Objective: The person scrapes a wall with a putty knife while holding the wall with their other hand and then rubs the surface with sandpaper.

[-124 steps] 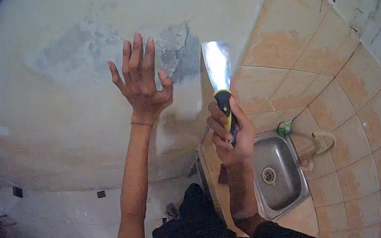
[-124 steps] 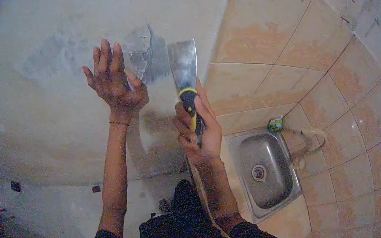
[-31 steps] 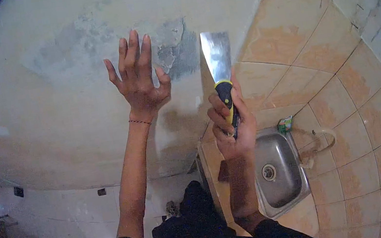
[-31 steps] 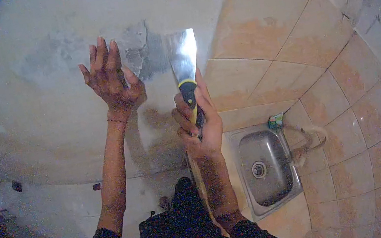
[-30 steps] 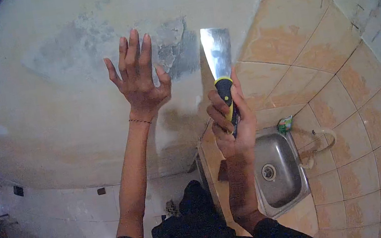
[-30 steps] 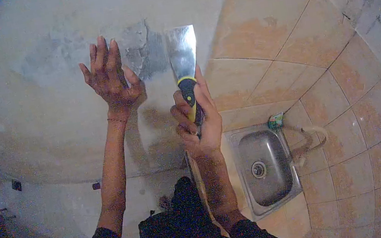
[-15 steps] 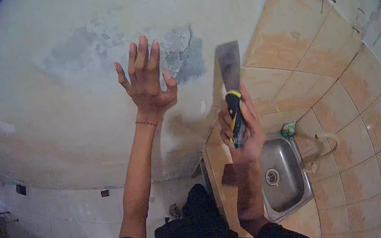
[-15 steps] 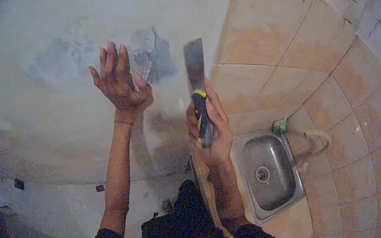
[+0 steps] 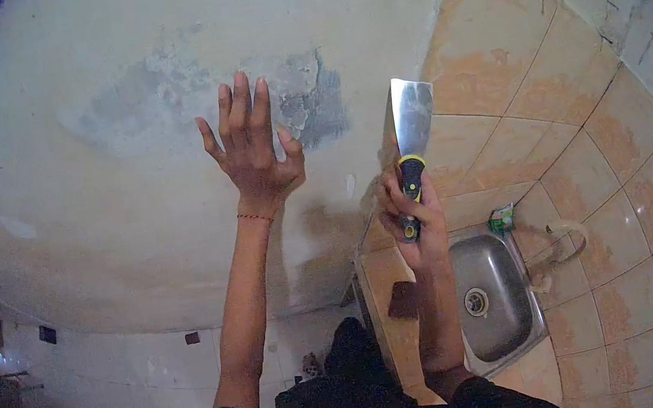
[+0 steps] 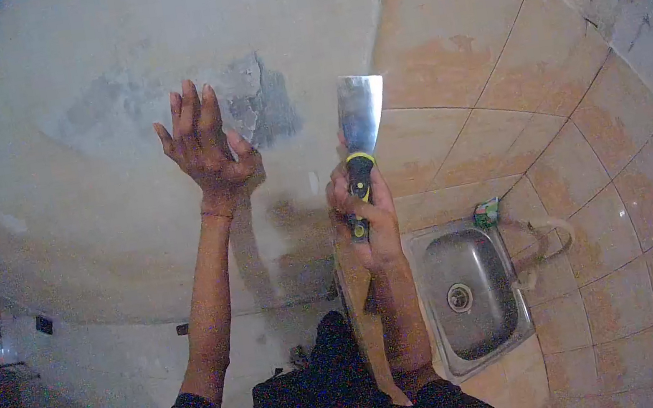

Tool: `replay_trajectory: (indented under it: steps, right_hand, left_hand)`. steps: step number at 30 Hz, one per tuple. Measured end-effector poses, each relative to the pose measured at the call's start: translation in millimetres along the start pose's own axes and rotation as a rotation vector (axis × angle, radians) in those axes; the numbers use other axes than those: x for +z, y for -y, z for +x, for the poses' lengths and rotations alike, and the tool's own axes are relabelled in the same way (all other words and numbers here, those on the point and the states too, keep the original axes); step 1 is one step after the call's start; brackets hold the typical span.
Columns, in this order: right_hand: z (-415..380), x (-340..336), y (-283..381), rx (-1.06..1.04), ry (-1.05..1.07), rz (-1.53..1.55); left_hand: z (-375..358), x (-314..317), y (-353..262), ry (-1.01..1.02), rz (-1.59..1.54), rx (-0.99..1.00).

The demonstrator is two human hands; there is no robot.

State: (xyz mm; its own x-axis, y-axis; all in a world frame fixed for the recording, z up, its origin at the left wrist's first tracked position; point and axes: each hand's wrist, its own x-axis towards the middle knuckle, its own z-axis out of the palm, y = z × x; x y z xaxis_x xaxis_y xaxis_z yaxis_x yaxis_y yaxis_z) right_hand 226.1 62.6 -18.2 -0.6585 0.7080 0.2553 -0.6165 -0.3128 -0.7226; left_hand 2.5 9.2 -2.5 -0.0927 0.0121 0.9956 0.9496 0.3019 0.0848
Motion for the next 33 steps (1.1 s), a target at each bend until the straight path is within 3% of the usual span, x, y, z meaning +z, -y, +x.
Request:
replay_trajectory:
  steps: [1,4,7,10,13,22,33]
  right_hand:
    - [1.8,2.1,1.4,0.042,-0.023,0.022]
    - [4.5,-12.6,1.1,0.12,0.217,0.139]
    - [4.3,-5.3,-5.2,0.238,0.26,0.406]
    - [1.2,18.9,-6.7,0.079,0.19,0.245]
    - [10.0,4.6,-10.7,0.058,0.271,0.262]
    - [-2.1,27.1,-1.8,0.126,-0.025,0.208]
    - [-3.6,40.8,7.4,0.11,-0.034,0.27]
  left_hand:
    - [0.0,-0.9,-0.6,0.007,0.003,-0.002]
    - [-0.2,0.9,0.7,-0.002,0.017,0.001]
    - [-1.3,1.6,0.7,-0.004,0.021,0.0]
    - [-1.9,2.4,1.3,-0.016,0.014,0.005]
    - [-1.9,3.2,1.9,-0.019,0.019,0.007]
    - [-1.0,5.7,3.0,-0.034,0.022,0.004]
    - [-2.8,5.4,1.2,-0.037,0.039,0.007]
